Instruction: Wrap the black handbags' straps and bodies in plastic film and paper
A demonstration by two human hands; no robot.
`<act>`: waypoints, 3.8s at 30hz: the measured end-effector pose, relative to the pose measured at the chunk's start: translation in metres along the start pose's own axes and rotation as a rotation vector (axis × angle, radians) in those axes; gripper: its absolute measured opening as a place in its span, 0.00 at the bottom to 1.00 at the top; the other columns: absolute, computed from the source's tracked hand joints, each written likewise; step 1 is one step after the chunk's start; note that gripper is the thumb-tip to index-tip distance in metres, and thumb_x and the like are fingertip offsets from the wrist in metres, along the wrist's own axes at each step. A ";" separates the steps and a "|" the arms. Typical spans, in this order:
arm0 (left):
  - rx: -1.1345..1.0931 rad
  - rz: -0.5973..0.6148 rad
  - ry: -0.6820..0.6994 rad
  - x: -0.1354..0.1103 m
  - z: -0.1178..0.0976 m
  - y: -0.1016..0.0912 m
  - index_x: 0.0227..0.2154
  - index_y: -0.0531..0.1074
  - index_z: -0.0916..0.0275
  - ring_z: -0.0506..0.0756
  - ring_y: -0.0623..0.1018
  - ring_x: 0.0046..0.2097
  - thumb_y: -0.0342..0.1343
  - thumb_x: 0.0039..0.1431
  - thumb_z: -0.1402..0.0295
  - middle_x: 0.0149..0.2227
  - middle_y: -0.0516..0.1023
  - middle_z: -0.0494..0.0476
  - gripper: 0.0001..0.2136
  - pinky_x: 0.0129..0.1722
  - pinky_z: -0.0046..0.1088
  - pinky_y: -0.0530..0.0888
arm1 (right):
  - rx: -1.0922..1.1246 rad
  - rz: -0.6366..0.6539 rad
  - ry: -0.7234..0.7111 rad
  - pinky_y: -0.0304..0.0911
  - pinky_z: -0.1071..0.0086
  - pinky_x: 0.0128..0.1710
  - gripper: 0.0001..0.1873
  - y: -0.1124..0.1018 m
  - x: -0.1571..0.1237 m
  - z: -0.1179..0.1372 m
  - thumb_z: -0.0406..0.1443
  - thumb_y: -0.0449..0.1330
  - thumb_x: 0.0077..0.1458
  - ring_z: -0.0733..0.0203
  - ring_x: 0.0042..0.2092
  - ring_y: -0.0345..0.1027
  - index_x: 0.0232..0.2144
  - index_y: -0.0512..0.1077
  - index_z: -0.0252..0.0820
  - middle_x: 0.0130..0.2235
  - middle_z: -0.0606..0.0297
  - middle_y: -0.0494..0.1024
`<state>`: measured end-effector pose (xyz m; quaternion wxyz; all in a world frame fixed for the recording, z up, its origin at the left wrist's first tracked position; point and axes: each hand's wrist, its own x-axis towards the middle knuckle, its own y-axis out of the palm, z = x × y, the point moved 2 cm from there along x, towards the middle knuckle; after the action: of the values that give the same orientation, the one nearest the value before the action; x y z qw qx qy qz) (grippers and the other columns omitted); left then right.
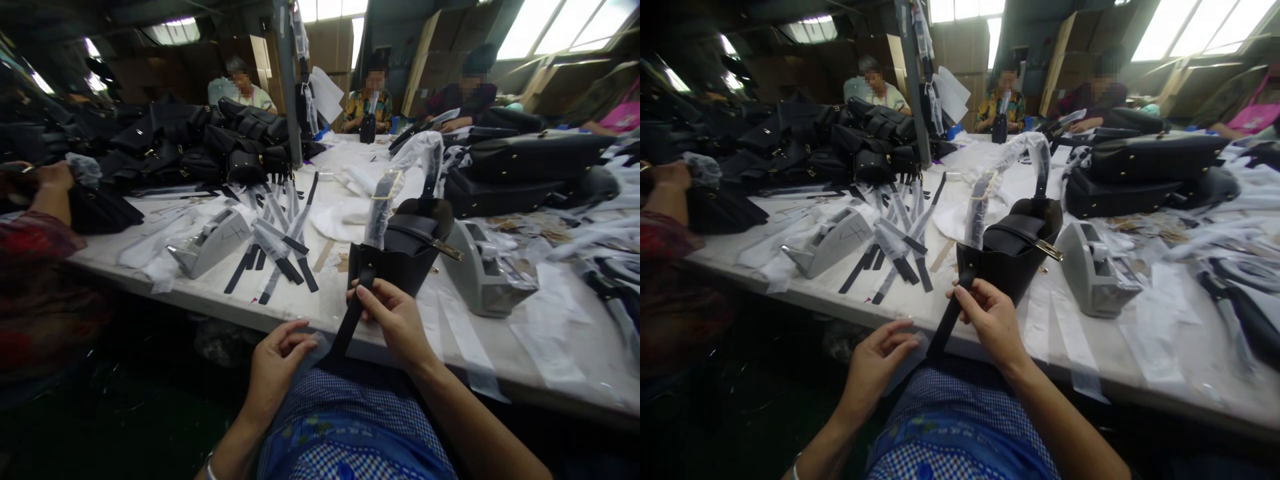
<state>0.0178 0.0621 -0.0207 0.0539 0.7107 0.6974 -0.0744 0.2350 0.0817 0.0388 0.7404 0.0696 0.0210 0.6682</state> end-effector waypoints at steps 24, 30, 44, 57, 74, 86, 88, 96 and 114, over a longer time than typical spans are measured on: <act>0.196 0.028 0.114 -0.013 0.006 -0.007 0.47 0.80 0.57 0.59 0.83 0.41 0.59 0.60 0.56 0.39 0.85 0.57 0.16 0.43 0.31 0.78 | 0.001 -0.085 -0.062 0.67 0.70 0.27 0.16 0.013 0.008 -0.008 0.45 0.65 0.57 0.68 0.25 0.65 0.43 0.76 0.42 0.39 0.60 0.82; 0.225 0.002 0.186 -0.017 0.005 -0.009 0.49 0.78 0.53 0.58 0.84 0.42 0.62 0.59 0.59 0.39 0.85 0.54 0.16 0.46 0.31 0.78 | 0.008 -0.101 -0.071 0.66 0.71 0.27 0.15 0.014 0.008 -0.008 0.44 0.65 0.58 0.69 0.25 0.65 0.43 0.76 0.41 0.39 0.61 0.82; -0.021 0.014 -0.015 -0.012 0.010 -0.003 0.57 0.71 0.62 0.58 0.84 0.40 0.68 0.49 0.57 0.36 0.85 0.58 0.32 0.45 0.31 0.79 | 0.031 -0.089 -0.057 0.66 0.71 0.26 0.15 0.012 0.008 -0.011 0.44 0.65 0.57 0.69 0.25 0.66 0.43 0.77 0.42 0.39 0.60 0.82; -0.135 0.074 -0.087 -0.009 0.008 -0.001 0.59 0.69 0.62 0.56 0.83 0.39 0.69 0.50 0.59 0.38 0.85 0.58 0.33 0.40 0.26 0.78 | 0.037 -0.068 -0.049 0.66 0.71 0.26 0.14 0.011 0.008 -0.012 0.43 0.65 0.58 0.69 0.25 0.66 0.43 0.76 0.42 0.40 0.61 0.83; -0.244 0.090 -0.022 0.028 -0.035 0.050 0.58 0.70 0.64 0.57 0.83 0.39 0.69 0.51 0.58 0.38 0.85 0.60 0.32 0.41 0.27 0.77 | -0.205 0.018 -0.042 0.61 0.74 0.25 0.16 0.005 0.008 -0.004 0.47 0.59 0.62 0.67 0.24 0.66 0.38 0.76 0.40 0.27 0.66 0.78; -0.313 0.155 0.177 0.060 -0.075 0.101 0.53 0.73 0.63 0.56 0.83 0.42 0.68 0.53 0.62 0.37 0.85 0.57 0.25 0.47 0.29 0.76 | -0.620 -0.137 -0.101 0.56 0.73 0.23 0.22 -0.018 -0.001 0.015 0.48 0.57 0.62 0.66 0.22 0.65 0.24 0.75 0.40 0.19 0.67 0.71; -0.306 0.138 0.187 0.060 -0.072 0.098 0.53 0.73 0.62 0.56 0.82 0.45 0.67 0.54 0.60 0.40 0.84 0.58 0.25 0.49 0.30 0.75 | -0.576 -0.150 -0.080 0.55 0.74 0.21 0.21 -0.017 0.003 0.012 0.48 0.58 0.61 0.66 0.21 0.64 0.24 0.76 0.39 0.18 0.67 0.71; -0.194 0.181 0.070 0.038 -0.038 0.084 0.42 0.80 0.63 0.59 0.81 0.43 0.63 0.56 0.51 0.42 0.83 0.61 0.20 0.43 0.31 0.75 | -0.616 -0.153 -0.087 0.54 0.75 0.21 0.23 -0.014 0.006 0.012 0.48 0.58 0.60 0.67 0.21 0.63 0.21 0.74 0.39 0.18 0.67 0.70; 0.060 -0.050 0.618 0.027 -0.036 0.082 0.39 0.82 0.56 0.57 0.80 0.42 0.62 0.60 0.66 0.38 0.81 0.57 0.07 0.45 0.30 0.76 | -0.527 -0.204 -0.011 0.53 0.75 0.19 0.27 -0.008 0.010 0.009 0.51 0.58 0.59 0.68 0.18 0.60 0.16 0.71 0.39 0.16 0.66 0.70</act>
<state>0.1008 0.0938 0.0073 -0.1835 0.6837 0.6955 0.1231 0.2447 0.0900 0.0473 0.7965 -0.1242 -0.1507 0.5722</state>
